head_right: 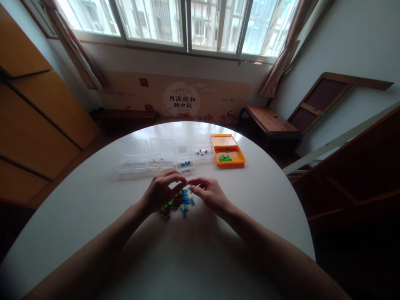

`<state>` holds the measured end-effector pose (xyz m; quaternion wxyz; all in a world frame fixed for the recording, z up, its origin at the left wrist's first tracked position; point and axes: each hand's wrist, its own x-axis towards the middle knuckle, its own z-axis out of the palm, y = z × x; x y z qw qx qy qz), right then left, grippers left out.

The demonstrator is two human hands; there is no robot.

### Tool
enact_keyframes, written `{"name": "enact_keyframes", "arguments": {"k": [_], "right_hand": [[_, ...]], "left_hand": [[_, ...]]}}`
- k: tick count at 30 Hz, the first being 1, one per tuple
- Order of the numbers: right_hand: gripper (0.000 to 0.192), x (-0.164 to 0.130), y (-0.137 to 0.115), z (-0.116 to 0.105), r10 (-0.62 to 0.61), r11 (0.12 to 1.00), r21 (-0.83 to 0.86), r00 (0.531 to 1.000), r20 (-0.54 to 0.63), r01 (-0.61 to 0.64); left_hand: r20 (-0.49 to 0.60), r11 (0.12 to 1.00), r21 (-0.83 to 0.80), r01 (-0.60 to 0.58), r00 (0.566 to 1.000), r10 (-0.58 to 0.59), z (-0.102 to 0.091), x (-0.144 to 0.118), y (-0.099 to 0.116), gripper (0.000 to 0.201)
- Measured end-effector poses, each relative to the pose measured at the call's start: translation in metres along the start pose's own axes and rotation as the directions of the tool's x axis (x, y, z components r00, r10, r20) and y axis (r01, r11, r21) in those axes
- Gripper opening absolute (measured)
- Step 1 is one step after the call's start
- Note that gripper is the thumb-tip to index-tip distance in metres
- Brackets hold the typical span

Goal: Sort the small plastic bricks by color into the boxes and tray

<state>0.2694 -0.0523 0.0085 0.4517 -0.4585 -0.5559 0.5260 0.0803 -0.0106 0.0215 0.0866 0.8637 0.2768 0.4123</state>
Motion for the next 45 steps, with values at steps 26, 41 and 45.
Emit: {"name": "enact_keyframes", "arguments": {"k": [26, 41, 45], "right_hand": [[0.024, -0.008, 0.004, -0.014, -0.256, 0.675, -0.645, 0.934, 0.251, 0.358], [0.012, -0.005, 0.005, -0.012, -0.254, 0.601, -0.707, 0.927, 0.275, 0.374], [0.008, 0.000, 0.004, -0.013, -0.251, 0.734, -0.606, 0.951, 0.178, 0.307]], "left_hand": [[-0.133, 0.970, 0.009, 0.241, 0.962, -0.238, -0.012, -0.006, -0.029, 0.011], [0.028, 0.995, 0.077, 0.063, 0.997, -0.065, -0.005, -0.006, -0.014, 0.011], [0.114, 0.998, 0.065, -0.026, 0.993, 0.018, -0.004, -0.004, -0.007, 0.003]]}}
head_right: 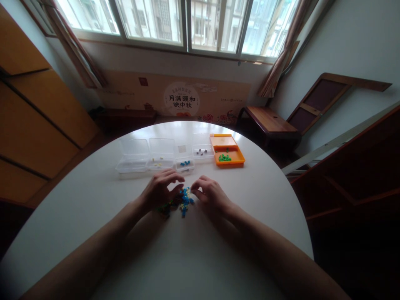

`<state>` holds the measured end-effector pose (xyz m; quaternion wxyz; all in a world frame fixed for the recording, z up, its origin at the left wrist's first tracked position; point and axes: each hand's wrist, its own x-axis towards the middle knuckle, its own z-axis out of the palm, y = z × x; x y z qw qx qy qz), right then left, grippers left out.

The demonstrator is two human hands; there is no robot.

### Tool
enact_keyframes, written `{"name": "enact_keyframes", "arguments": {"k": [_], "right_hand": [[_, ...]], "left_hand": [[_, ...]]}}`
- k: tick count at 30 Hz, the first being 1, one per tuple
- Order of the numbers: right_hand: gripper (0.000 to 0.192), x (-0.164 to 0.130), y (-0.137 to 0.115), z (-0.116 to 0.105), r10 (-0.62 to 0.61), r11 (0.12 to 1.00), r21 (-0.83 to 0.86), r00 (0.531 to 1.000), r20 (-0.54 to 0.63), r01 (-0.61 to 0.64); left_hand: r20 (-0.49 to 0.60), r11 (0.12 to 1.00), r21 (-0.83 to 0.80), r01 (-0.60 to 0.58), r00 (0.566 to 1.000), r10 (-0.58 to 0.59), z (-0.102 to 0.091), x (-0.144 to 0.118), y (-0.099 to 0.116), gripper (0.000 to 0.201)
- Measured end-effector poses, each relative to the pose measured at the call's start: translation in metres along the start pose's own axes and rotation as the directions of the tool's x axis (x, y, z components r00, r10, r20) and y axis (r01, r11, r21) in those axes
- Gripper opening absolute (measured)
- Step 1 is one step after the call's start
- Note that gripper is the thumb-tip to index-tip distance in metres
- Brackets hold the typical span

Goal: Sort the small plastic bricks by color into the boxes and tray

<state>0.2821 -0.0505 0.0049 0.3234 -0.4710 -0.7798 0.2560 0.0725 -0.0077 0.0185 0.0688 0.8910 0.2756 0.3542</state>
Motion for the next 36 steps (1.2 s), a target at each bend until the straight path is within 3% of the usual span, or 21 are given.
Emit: {"name": "enact_keyframes", "arguments": {"k": [7, 17, 21, 24, 26, 29, 32, 36], "right_hand": [[0.015, 0.003, -0.005, 0.003, 0.159, 0.954, 0.261, 0.987, -0.029, -0.146], [0.017, 0.001, -0.011, 0.011, 0.236, 0.942, 0.261, 0.969, -0.073, -0.210], [0.019, 0.001, -0.011, 0.011, 0.249, 0.945, 0.242, 0.963, -0.105, -0.219], [0.017, 0.001, -0.013, 0.011, 0.249, 0.946, 0.237, 0.964, -0.089, -0.223], [0.015, 0.001, -0.014, 0.011, 0.238, 0.950, 0.224, 0.968, -0.074, -0.217], [0.012, 0.000, -0.013, 0.013, 0.196, 0.965, 0.192, 0.979, -0.063, -0.181], [0.010, -0.001, -0.008, 0.015, 0.156, 0.977, 0.160, 0.985, -0.070, -0.143], [0.012, -0.001, -0.003, 0.017, 0.122, 0.990, 0.080, 0.987, -0.102, -0.114]], "left_hand": [[0.078, 0.991, 0.089, -0.096, 0.993, 0.089, 0.004, 0.000, 0.004, 0.019], [0.061, 0.980, 0.107, -0.166, 0.985, 0.161, 0.006, 0.000, 0.005, 0.017], [0.034, 0.985, 0.128, -0.115, 0.993, 0.111, 0.006, 0.000, 0.001, 0.015], [-0.104, 0.989, 0.141, 0.038, 0.994, -0.024, 0.003, 0.000, -0.011, 0.011], [-0.239, 0.964, 0.145, 0.221, 0.954, -0.183, 0.000, 0.000, -0.023, 0.009], [-0.420, 0.855, 0.147, 0.498, 0.814, -0.402, -0.008, -0.001, -0.044, 0.013], [-0.467, 0.804, 0.157, 0.574, 0.760, -0.451, -0.016, -0.003, -0.057, 0.023], [-0.504, 0.798, 0.086, 0.597, 0.716, -0.482, -0.019, -0.003, -0.056, 0.025]]}}
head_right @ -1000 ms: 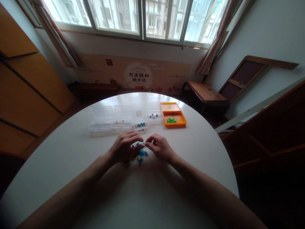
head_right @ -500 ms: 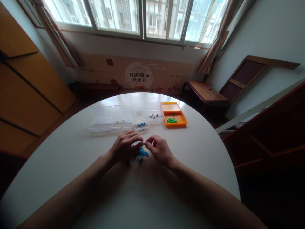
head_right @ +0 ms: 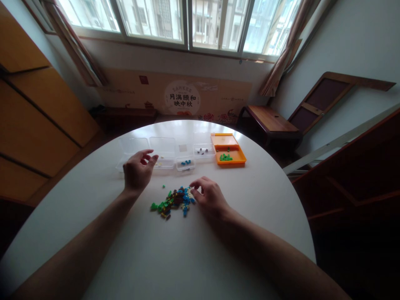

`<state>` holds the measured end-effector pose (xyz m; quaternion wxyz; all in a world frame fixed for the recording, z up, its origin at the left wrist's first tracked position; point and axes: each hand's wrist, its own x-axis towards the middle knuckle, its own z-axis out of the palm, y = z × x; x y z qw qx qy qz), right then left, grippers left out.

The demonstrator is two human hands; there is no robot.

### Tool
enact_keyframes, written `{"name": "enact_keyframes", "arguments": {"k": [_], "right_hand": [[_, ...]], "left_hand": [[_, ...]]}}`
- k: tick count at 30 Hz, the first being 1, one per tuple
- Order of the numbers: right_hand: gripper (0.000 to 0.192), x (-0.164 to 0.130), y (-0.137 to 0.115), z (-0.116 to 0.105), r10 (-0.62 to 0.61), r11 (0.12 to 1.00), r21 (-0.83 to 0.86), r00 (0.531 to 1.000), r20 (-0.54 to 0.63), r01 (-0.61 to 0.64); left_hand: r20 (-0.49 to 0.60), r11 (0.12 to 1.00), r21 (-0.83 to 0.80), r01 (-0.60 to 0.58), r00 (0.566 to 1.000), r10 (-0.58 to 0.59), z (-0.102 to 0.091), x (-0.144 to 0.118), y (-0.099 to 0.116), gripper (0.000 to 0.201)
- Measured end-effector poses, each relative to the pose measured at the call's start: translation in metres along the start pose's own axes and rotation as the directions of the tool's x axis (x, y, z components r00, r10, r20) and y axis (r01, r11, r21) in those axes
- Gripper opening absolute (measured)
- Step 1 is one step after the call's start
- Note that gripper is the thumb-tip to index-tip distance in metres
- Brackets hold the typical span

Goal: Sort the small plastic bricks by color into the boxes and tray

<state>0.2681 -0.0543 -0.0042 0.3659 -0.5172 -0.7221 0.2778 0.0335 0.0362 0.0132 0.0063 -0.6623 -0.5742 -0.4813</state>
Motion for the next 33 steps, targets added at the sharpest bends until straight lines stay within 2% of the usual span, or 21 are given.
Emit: {"name": "enact_keyframes", "arguments": {"k": [3, 6, 11, 17, 22, 25, 28, 33], "right_hand": [[0.020, 0.000, 0.001, -0.001, -0.040, 0.996, -0.081, 0.999, 0.003, 0.040], [0.027, -0.002, 0.001, -0.002, -0.094, 0.982, -0.162, 0.995, 0.031, 0.098], [0.020, -0.003, -0.003, -0.005, -0.163, 0.920, -0.349, 0.984, 0.075, 0.179], [0.012, -0.002, -0.001, -0.005, -0.193, 0.886, -0.411, 0.976, 0.099, 0.216], [0.011, -0.002, 0.000, -0.004, -0.196, 0.871, -0.437, 0.974, 0.115, 0.227], [0.010, -0.002, 0.000, -0.005, -0.194, 0.894, -0.393, 0.976, 0.100, 0.217], [0.008, 0.000, 0.001, -0.006, -0.152, 0.961, -0.230, 0.988, 0.023, 0.153], [0.007, 0.004, 0.000, -0.005, -0.029, 0.997, 0.066, 0.999, -0.028, 0.030]], "left_hand": [[0.029, 0.997, -0.058, -0.051, 0.998, 0.053, 0.000, -0.005, 0.008, 0.019], [0.115, 0.974, -0.142, -0.177, 0.974, 0.194, 0.001, -0.011, 0.017, 0.013], [0.236, 0.893, -0.238, -0.382, 0.869, 0.435, 0.005, -0.022, 0.027, 0.006], [0.276, 0.845, -0.273, -0.460, 0.804, 0.527, 0.007, -0.031, 0.034, 0.008], [0.381, 0.777, -0.291, -0.558, 0.678, 0.629, 0.006, -0.038, 0.042, 0.011], [0.402, 0.747, -0.280, -0.602, 0.633, 0.661, 0.006, -0.040, 0.045, 0.012], [0.401, 0.729, -0.298, -0.616, 0.612, 0.681, 0.006, -0.041, 0.048, 0.012], [0.384, 0.719, -0.324, -0.615, 0.609, 0.693, 0.005, -0.041, 0.053, 0.016]]}}
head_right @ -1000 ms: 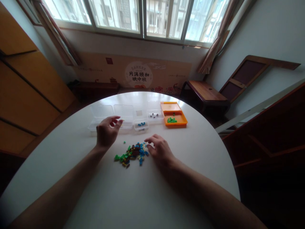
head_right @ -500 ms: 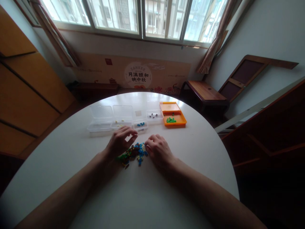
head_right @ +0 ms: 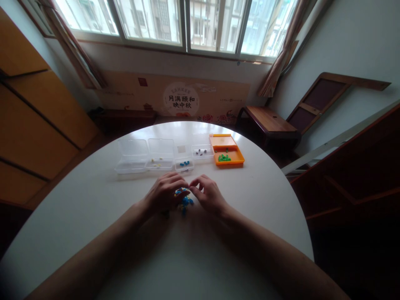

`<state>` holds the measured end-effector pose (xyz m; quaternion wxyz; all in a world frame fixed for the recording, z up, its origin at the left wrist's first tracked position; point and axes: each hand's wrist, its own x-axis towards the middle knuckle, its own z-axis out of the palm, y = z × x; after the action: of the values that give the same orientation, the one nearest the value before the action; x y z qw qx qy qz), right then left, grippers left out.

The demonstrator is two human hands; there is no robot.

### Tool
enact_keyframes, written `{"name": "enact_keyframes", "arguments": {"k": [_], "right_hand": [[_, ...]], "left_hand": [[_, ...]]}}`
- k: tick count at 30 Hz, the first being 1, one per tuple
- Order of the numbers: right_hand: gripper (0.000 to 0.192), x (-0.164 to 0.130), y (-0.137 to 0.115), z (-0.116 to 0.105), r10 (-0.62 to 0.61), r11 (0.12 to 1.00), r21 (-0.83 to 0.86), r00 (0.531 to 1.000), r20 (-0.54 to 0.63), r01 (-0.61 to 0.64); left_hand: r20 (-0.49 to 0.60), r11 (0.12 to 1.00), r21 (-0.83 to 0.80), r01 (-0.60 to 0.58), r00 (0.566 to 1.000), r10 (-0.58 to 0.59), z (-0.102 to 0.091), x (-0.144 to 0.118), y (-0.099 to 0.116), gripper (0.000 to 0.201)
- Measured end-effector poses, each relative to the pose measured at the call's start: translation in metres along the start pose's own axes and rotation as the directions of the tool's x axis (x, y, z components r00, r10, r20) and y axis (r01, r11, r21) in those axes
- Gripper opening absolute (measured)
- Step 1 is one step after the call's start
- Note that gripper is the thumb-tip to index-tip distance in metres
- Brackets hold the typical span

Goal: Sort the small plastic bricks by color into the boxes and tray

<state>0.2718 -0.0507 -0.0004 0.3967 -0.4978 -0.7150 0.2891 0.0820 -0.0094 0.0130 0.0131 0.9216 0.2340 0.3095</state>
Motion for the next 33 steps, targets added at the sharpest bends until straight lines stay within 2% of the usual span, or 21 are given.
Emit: {"name": "enact_keyframes", "arguments": {"k": [7, 13, 17, 20, 22, 24, 29, 33], "right_hand": [[0.011, -0.001, -0.001, 0.005, 0.011, 0.997, 0.070, 0.999, -0.035, -0.009], [0.006, -0.005, 0.001, 0.003, -0.077, 0.995, -0.061, 0.997, -0.019, 0.076], [0.011, -0.007, 0.002, -0.006, -0.182, 0.964, -0.175, 0.977, 0.113, 0.200], [0.015, -0.007, 0.002, -0.013, -0.258, 0.914, -0.244, 0.927, 0.271, 0.325], [0.014, -0.007, 0.002, -0.017, -0.277, 0.892, -0.265, 0.907, 0.316, 0.365], [0.012, -0.007, 0.003, -0.018, -0.278, 0.889, -0.275, 0.908, 0.315, 0.367], [0.020, -0.008, 0.006, -0.015, -0.241, 0.893, -0.317, 0.933, 0.267, 0.321], [0.015, -0.008, 0.005, -0.014, -0.184, 0.879, -0.392, 0.952, 0.246, 0.271]], "left_hand": [[-0.069, 1.000, 0.026, -0.008, 0.998, 0.010, 0.002, 0.000, -0.001, 0.018], [-0.106, 0.999, 0.014, 0.047, 0.993, -0.045, 0.000, -0.003, -0.006, 0.015], [-0.190, 0.990, 0.005, 0.144, 0.972, -0.140, -0.002, -0.003, -0.011, 0.011], [-0.280, 0.967, 0.032, 0.252, 0.931, -0.233, -0.004, -0.003, -0.016, 0.009], [-0.334, 0.950, 0.045, 0.309, 0.901, -0.277, -0.006, -0.001, -0.019, 0.010], [-0.357, 0.935, 0.062, 0.348, 0.883, -0.305, -0.008, 0.003, -0.023, 0.011], [-0.336, 0.911, 0.121, 0.394, 0.880, -0.336, -0.013, 0.018, -0.033, 0.009], [-0.331, 0.901, 0.025, 0.432, 0.854, -0.401, -0.013, 0.030, -0.036, 0.014]]}}
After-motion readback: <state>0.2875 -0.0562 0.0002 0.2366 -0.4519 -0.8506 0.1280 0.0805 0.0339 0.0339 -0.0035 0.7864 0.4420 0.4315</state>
